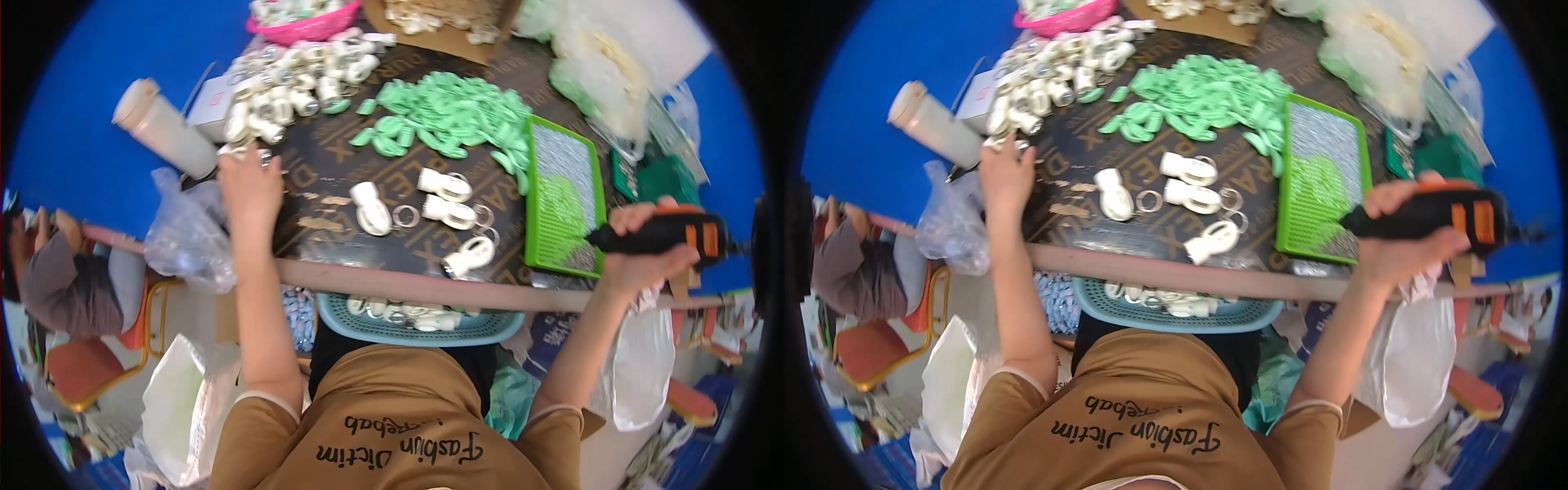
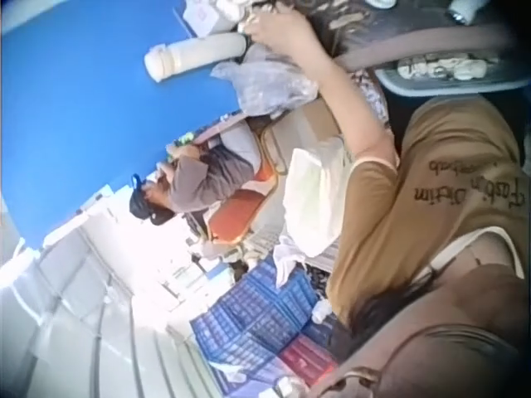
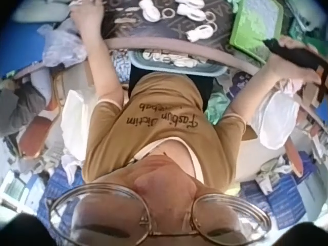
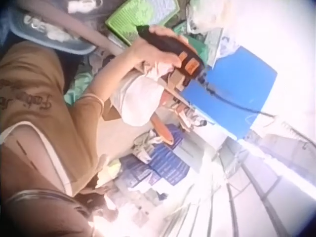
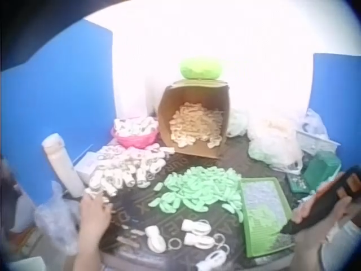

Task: Assemble small plastic toy components using an electric screwdriver.

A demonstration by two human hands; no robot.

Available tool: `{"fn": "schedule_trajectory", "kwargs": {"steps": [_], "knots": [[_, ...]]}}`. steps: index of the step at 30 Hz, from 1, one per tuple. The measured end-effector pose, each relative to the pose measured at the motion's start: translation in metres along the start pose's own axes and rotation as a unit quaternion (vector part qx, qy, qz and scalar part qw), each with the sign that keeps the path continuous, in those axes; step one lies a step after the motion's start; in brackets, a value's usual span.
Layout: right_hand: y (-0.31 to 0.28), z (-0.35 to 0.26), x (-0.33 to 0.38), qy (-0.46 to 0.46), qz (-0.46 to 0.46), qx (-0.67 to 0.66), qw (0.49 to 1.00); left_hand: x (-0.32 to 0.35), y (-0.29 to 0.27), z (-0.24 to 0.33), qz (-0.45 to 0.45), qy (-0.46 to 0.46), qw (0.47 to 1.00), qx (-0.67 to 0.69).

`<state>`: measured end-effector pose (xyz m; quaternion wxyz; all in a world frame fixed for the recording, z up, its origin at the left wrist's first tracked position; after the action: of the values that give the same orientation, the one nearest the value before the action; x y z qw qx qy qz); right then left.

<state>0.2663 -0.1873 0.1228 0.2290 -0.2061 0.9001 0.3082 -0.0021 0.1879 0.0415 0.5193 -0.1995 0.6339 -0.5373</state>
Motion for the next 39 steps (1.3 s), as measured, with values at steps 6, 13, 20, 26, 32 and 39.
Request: {"fn": "schedule_trajectory", "kwargs": {"steps": [6,13,20,26,32,39], "knots": [[-0.001,0.025,-0.013,0.004,0.029,0.048,0.998,-0.001,0.003,0.003,-0.009,0.015,1.000,-0.008],[0.005,0.046,-0.019,0.008,-0.002,0.074,0.997,0.010,-0.007,0.015,-0.063,0.037,0.996,0.058],[0.010,0.058,-0.025,0.002,-0.016,0.066,0.998,0.019,0.011,0.027,-0.146,0.063,0.981,0.109],[0.007,0.062,-0.026,-0.015,-0.021,0.067,0.997,0.021,-0.002,0.042,-0.121,0.061,0.965,0.224],[0.008,0.065,-0.025,-0.009,-0.029,0.069,0.997,0.053,-0.033,0.086,-0.274,-0.033,0.694,0.665],[0.013,0.062,-0.025,0.016,-0.029,0.085,0.996,0.133,-0.015,0.150,-0.487,-0.034,0.480,0.729]]}}
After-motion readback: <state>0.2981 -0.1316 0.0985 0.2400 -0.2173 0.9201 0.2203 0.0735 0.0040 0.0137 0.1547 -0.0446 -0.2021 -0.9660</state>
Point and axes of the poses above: each hand's wrist, its own x-axis away from the middle knuckle, its own y-axis out of the palm, z = x × y, the point moved 6 cm from there along -x, towards the middle knuckle, and after that the axes turned 4 degrees about -x, right-handed, at the moved point
